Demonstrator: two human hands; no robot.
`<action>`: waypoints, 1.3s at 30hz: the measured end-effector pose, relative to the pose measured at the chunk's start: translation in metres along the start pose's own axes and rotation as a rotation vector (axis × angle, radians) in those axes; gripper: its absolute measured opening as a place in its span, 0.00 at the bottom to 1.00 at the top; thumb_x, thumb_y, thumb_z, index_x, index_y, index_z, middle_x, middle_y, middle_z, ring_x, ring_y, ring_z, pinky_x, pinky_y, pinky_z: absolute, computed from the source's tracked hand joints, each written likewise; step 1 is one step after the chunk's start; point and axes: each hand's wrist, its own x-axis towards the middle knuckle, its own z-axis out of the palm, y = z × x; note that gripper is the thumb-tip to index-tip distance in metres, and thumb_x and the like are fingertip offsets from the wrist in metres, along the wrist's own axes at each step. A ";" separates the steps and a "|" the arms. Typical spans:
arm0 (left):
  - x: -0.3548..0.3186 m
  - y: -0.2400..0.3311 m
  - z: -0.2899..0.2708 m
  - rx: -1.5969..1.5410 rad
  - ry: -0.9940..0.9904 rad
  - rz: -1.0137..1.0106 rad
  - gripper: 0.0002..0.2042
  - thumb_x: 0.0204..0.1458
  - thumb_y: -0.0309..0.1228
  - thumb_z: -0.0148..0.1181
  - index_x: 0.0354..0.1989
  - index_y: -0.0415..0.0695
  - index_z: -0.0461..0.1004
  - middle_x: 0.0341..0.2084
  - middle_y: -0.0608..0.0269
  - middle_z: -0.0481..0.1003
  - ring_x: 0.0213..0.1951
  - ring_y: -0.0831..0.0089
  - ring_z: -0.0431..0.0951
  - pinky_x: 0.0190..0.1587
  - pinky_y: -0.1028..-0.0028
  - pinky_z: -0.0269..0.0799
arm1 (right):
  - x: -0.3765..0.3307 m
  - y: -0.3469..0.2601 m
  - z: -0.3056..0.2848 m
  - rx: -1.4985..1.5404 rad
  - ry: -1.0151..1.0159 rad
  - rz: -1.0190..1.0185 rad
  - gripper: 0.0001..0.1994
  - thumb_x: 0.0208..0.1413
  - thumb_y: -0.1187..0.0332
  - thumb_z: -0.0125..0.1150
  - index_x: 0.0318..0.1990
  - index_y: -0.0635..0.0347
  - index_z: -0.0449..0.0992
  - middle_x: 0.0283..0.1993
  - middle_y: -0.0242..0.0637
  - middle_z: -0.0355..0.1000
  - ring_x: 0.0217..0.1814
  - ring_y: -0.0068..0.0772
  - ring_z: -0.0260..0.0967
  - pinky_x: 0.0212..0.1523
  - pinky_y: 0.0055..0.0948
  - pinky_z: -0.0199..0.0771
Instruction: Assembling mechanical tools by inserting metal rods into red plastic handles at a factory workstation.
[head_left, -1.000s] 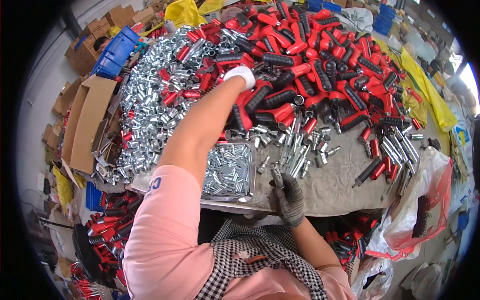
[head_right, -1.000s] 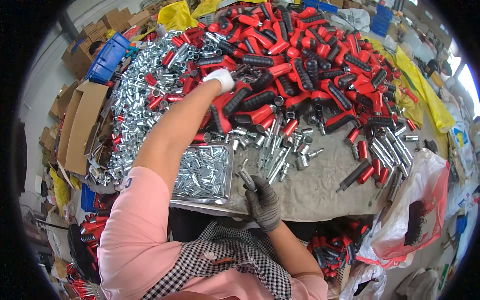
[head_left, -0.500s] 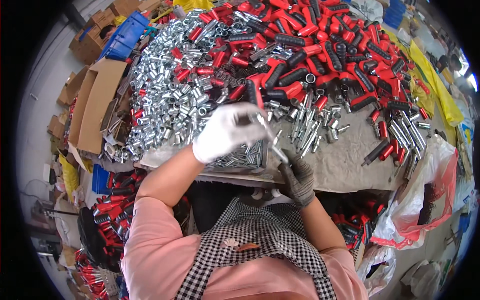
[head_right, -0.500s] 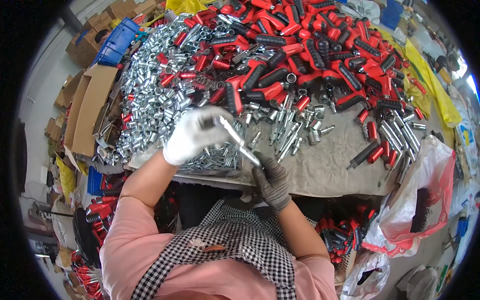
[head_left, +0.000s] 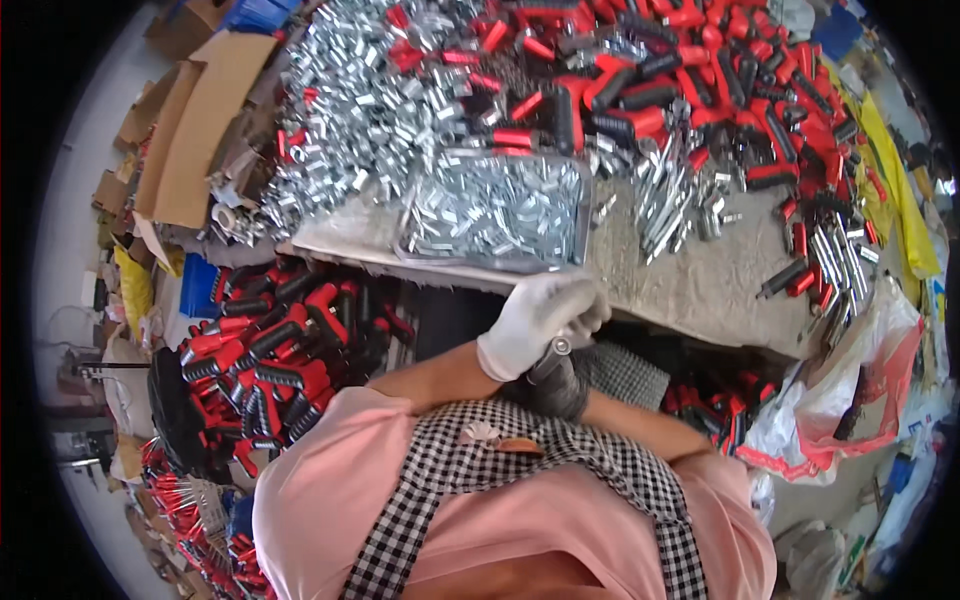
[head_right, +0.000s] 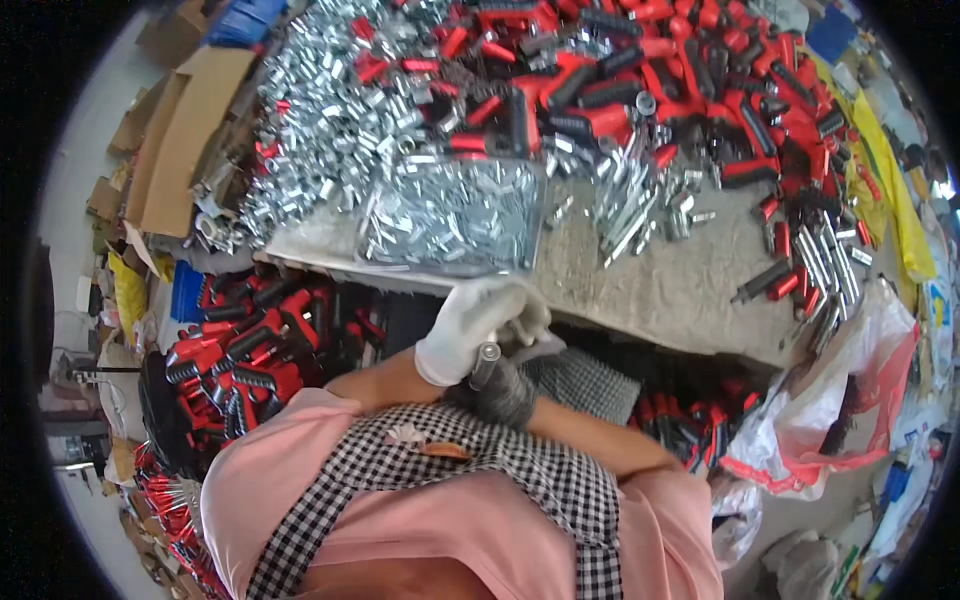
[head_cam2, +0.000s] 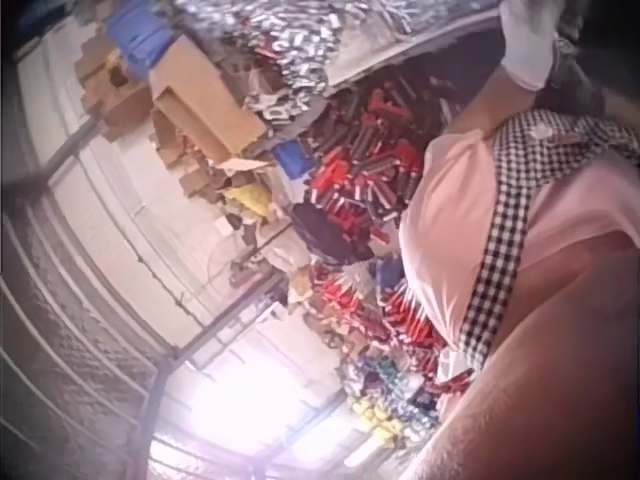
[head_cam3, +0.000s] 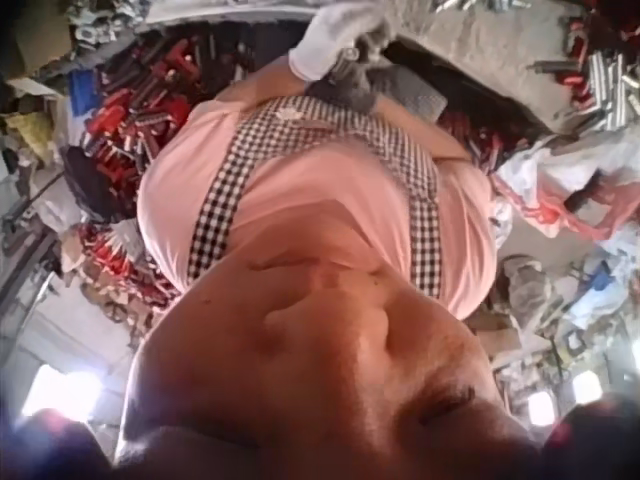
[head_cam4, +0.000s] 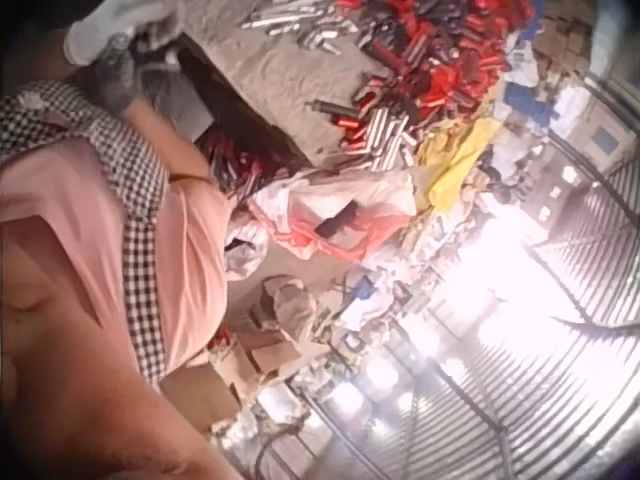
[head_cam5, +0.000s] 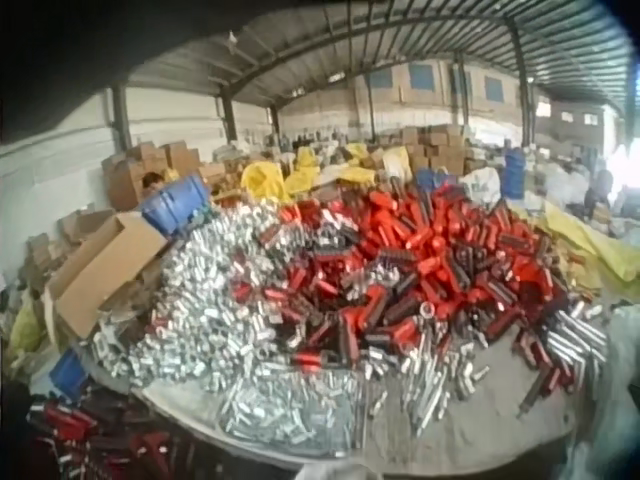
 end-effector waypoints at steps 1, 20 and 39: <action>-0.009 -0.007 -0.004 -0.012 0.073 0.116 0.14 0.63 0.34 0.49 0.37 0.34 0.74 0.29 0.60 0.77 0.32 0.77 0.76 0.38 0.77 0.72 | 0.010 -0.021 -0.003 -0.292 -0.054 -0.349 0.15 0.63 0.73 0.49 0.57 0.62 0.66 0.51 0.37 0.69 0.57 0.33 0.66 0.54 0.28 0.69; -0.023 -0.027 -0.049 0.536 0.296 0.165 0.08 0.58 0.25 0.52 0.31 0.38 0.77 0.29 0.64 0.77 0.29 0.79 0.73 0.34 0.76 0.69 | 0.078 -0.098 -0.152 -0.180 0.460 -0.039 0.15 0.57 0.69 0.63 0.47 0.71 0.75 0.32 0.27 0.70 0.33 0.16 0.63 0.34 0.18 0.65; -0.094 -0.216 -0.196 0.116 0.901 -0.628 0.14 0.60 0.39 0.50 0.33 0.40 0.75 0.21 0.59 0.76 0.20 0.73 0.75 0.21 0.73 0.70 | 0.087 -0.071 -0.159 -0.514 0.355 0.025 0.11 0.57 0.75 0.61 0.46 0.68 0.75 0.38 0.32 0.73 0.40 0.22 0.68 0.43 0.24 0.70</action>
